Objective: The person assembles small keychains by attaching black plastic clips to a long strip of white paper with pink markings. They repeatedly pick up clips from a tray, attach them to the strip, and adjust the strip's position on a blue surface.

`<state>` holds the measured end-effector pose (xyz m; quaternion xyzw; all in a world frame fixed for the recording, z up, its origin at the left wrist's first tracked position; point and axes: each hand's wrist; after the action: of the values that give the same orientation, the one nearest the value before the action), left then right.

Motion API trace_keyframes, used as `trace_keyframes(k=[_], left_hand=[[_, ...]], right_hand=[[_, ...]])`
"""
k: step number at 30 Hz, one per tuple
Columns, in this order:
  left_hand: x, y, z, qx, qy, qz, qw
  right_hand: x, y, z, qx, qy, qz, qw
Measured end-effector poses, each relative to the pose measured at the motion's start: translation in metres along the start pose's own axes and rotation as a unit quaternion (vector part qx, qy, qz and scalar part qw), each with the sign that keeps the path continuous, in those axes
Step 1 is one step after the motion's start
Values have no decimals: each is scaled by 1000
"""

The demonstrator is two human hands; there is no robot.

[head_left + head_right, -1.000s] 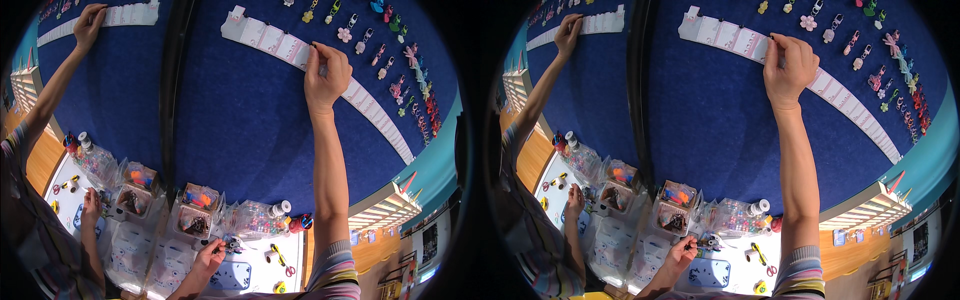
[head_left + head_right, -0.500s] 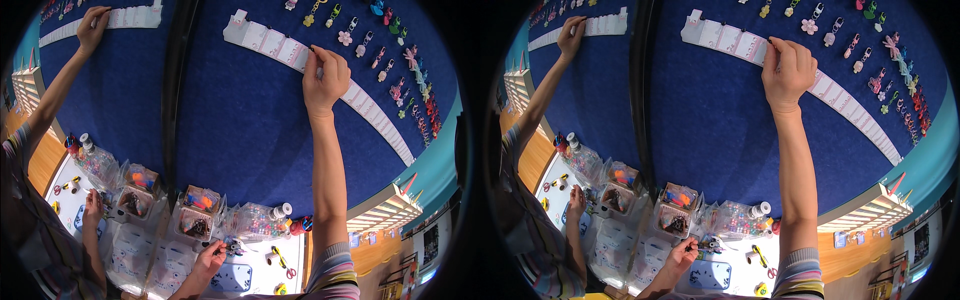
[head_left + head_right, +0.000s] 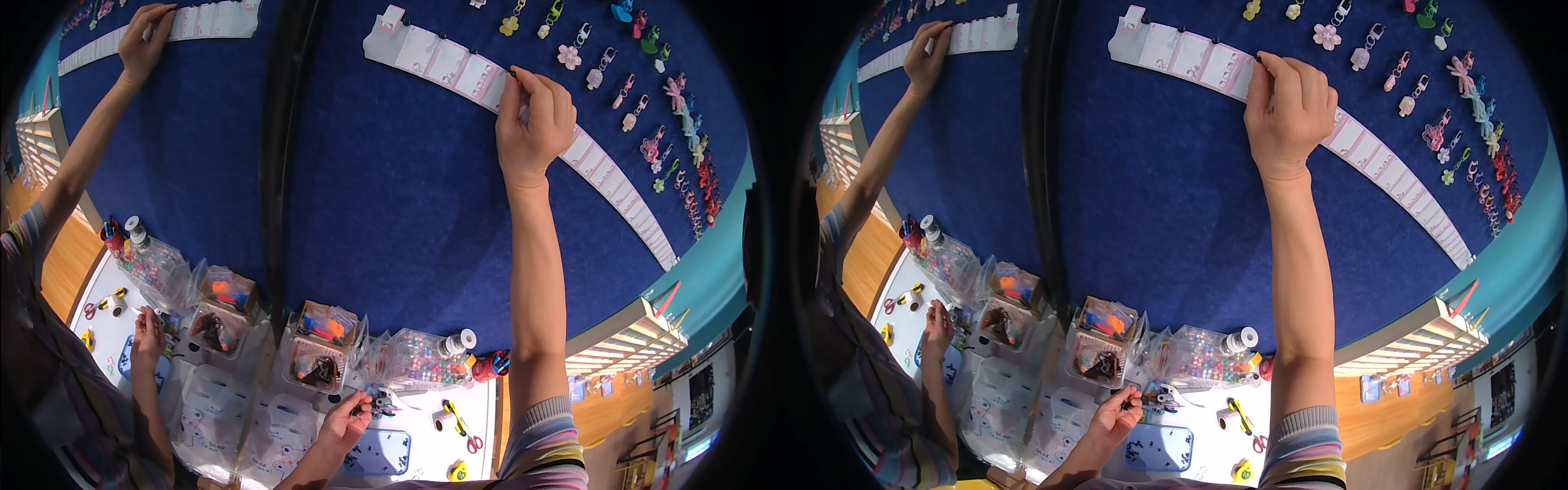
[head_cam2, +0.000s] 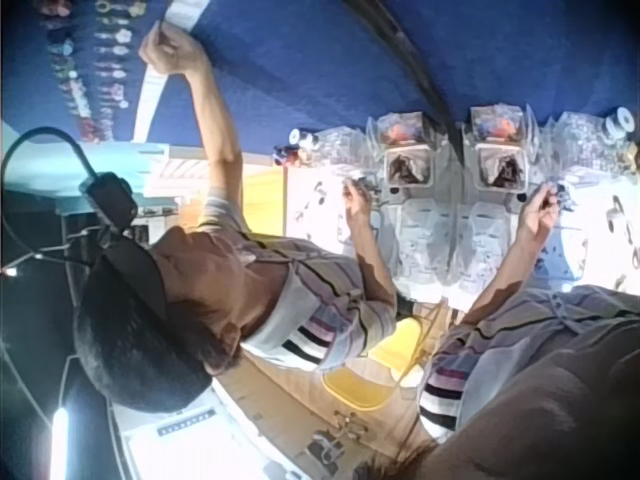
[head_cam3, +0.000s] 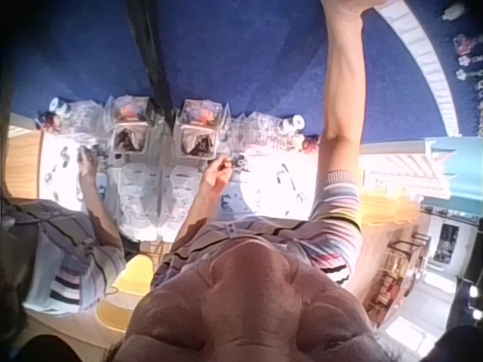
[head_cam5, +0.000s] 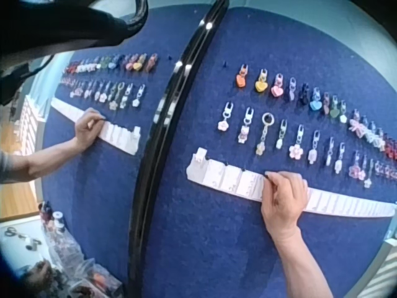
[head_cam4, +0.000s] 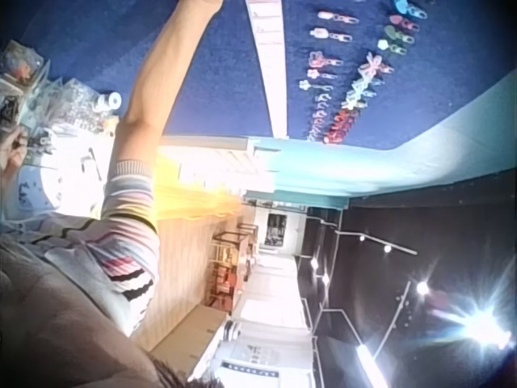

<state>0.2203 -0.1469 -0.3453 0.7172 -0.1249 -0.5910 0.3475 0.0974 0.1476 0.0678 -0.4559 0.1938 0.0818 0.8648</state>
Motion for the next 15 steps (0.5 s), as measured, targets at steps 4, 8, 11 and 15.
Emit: trace_keyframes(k=[4, 8, 11, 15], left_hand=[[2, -1, 0, 10, 7, -19, 1000], [-2, 3, -2, -2, -11, -10, 1000], [-12, 14, -3, -11, -32, 6, 999], [-4, 16, -5, -16, -29, -26, 999]], right_hand=[[-1, -1, -1, 5, 0, 4, 1000], [-3, -1, -1, 13, -2, 14, 1000], [-3, 0, -1, 11, -3, 14, 1000], [-1, -4, -2, 2, 6, 0, 1000]])
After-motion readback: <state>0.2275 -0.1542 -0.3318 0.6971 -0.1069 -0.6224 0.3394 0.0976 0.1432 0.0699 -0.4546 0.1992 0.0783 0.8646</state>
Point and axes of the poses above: each hand's wrist, its own y-axis away from the middle knuckle, its own x-axis out of the back of the hand, z = x × y, and after that the axes turned 13 degrees about z, right-handed
